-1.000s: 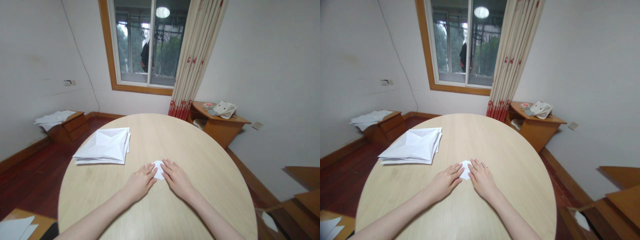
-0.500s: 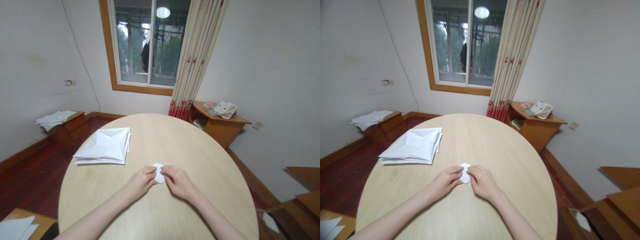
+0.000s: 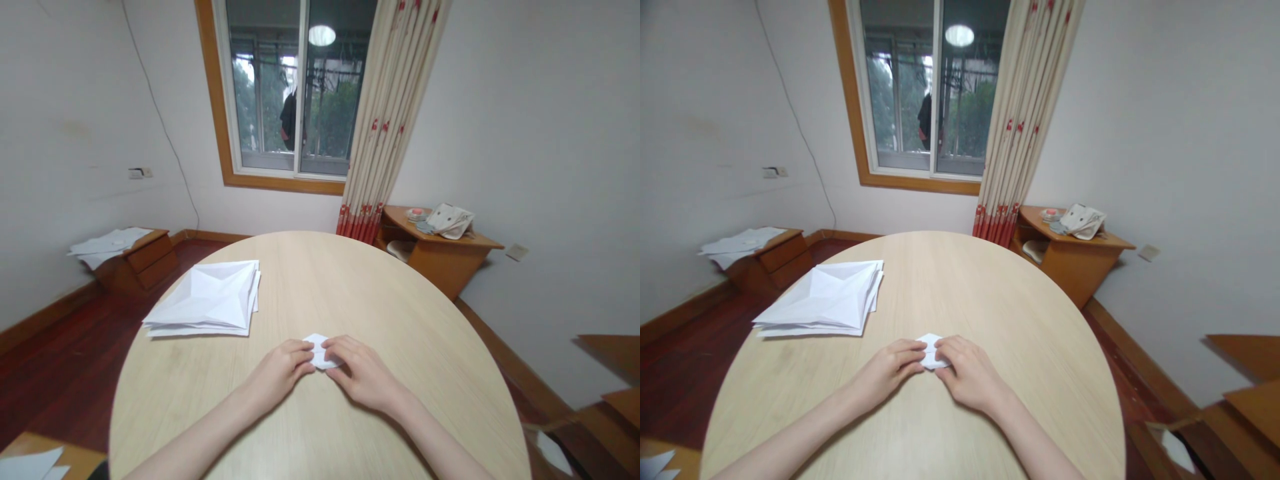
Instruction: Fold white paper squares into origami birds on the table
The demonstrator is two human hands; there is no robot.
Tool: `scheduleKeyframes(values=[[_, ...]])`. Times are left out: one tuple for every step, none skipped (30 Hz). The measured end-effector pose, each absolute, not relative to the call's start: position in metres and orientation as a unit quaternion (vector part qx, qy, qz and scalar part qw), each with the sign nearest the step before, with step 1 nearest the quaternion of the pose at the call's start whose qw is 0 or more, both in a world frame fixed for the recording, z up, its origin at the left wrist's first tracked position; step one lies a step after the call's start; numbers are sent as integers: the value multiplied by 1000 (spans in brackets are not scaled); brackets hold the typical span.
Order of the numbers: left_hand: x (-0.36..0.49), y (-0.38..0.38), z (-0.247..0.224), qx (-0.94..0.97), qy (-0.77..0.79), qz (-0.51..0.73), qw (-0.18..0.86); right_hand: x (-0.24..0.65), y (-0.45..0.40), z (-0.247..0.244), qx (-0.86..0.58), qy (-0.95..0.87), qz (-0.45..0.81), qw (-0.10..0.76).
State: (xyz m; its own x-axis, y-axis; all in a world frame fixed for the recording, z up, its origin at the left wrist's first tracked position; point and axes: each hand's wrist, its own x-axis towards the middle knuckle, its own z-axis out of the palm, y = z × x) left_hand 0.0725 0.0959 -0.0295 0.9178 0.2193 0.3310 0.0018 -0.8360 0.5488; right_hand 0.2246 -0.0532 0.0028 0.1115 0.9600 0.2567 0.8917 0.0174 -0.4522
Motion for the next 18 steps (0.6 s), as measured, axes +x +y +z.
scheduleKeyframes(values=[[72,96,-30,937,60,196,283,225,-53,2,-700,-662,66,260],[72,97,-30,936,60,198,285,225,-52,2,-702,-660,67,259],[72,97,-30,935,60,200,287,225,-51,2,-703,-658,68,259],[72,98,-30,934,59,202,288,225,-51,1,-705,-656,68,261],[72,98,-30,933,57,205,290,225,-50,1,-707,-653,66,264],[73,98,-30,932,56,207,291,224,-50,0,-708,-650,64,268],[73,98,-31,931,56,209,293,223,-49,0,-711,-646,60,272],[73,98,-30,930,58,210,294,223,-48,-2,-713,-642,55,275],[73,97,-30,929,60,211,297,222,-47,-3,-717,-637,49,278],[73,96,-30,928,65,211,301,221,-46,-5,-721,-633,44,280],[74,95,-30,926,70,211,304,220,-45,-6,-725,-628,38,280],[74,94,-30,924,76,213,307,219,-44,-8,-728,-625,33,280],[74,93,-29,922,80,216,310,219,-43,-10,-732,-620,28,280],[74,92,-29,920,84,221,312,218,-42,-11,-736,-615,24,281],[74,91,-29,918,87,227,313,217,-41,-13,-739,-611,22,283],[75,90,-29,916,90,233,313,217,-40,-14,-743,-606,20,285],[75,90,-29,915,93,239,313,217,-39,-15,-746,-601,21,287],[76,89,-30,913,96,244,312,216,-38,-16,-748,-598,23,287]])
